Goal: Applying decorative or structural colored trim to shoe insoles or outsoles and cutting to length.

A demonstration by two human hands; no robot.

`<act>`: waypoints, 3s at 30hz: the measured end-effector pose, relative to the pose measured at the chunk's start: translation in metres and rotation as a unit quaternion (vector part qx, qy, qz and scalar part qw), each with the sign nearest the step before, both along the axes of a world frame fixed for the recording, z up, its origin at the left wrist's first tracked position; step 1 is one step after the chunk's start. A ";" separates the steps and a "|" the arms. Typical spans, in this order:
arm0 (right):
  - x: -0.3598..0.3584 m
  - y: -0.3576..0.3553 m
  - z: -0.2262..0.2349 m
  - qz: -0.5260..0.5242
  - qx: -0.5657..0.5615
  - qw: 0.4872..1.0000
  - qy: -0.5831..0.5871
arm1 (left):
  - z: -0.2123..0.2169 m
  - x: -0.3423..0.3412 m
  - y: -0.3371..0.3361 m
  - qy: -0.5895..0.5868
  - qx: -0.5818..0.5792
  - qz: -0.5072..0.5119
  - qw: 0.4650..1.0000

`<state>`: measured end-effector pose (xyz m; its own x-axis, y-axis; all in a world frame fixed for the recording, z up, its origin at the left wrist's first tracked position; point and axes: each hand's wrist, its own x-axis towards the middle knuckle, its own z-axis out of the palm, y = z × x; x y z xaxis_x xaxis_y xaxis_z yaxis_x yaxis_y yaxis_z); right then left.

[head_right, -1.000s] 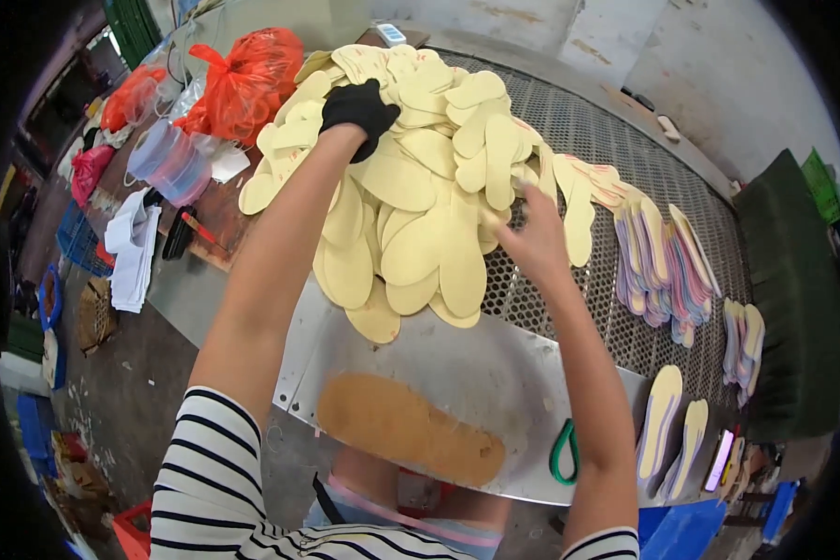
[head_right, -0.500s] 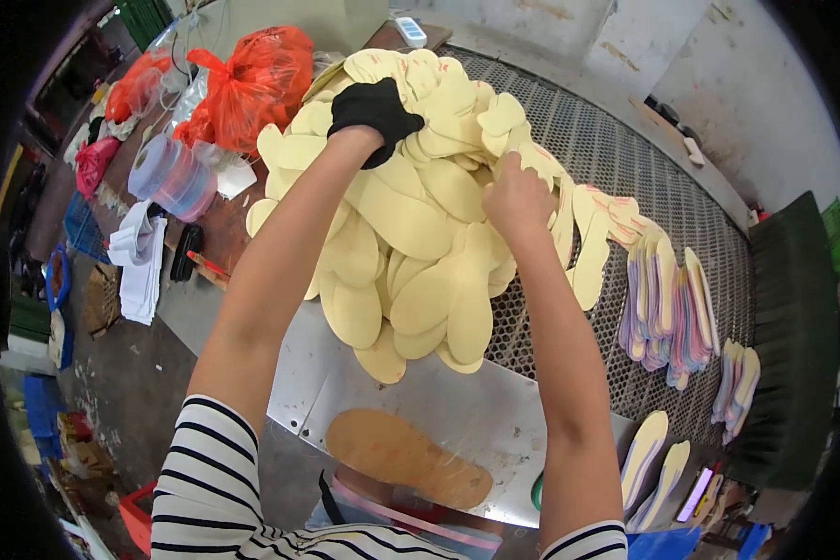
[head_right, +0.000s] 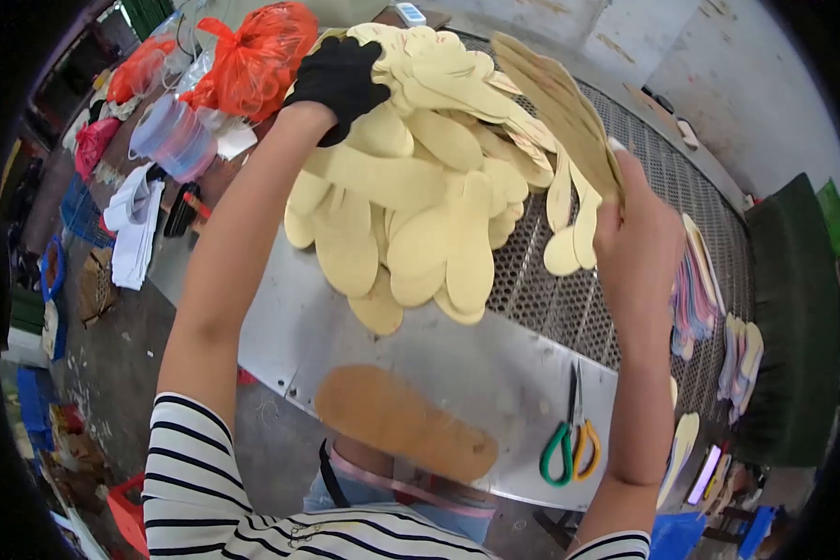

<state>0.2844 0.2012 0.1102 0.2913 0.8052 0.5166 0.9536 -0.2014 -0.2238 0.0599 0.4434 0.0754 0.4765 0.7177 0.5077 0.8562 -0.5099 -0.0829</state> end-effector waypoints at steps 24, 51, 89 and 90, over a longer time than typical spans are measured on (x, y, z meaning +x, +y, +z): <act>-0.164 -0.307 -0.161 0.271 -0.133 0.844 0.443 | -0.365 -0.264 -0.473 -0.415 -0.793 0.243 0.374; -0.184 -0.328 -0.151 0.384 -0.206 0.583 0.686 | -0.143 -0.223 -0.356 -0.865 -0.348 -0.104 0.347; -0.021 -0.305 -0.155 -0.064 0.024 0.997 0.020 | -0.108 -0.074 -0.466 -0.486 -0.680 -0.222 0.501; -0.008 -0.304 -0.162 -0.069 0.023 0.997 0.020 | -0.107 -0.074 -0.468 -0.483 -0.683 -0.224 0.500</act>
<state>0.2766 -0.1030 -0.0520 0.4188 0.7313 0.5383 0.9076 -0.3182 -0.2738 -0.0141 -0.0243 -0.0314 0.7514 0.6399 -0.1612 -0.0655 0.3153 0.9467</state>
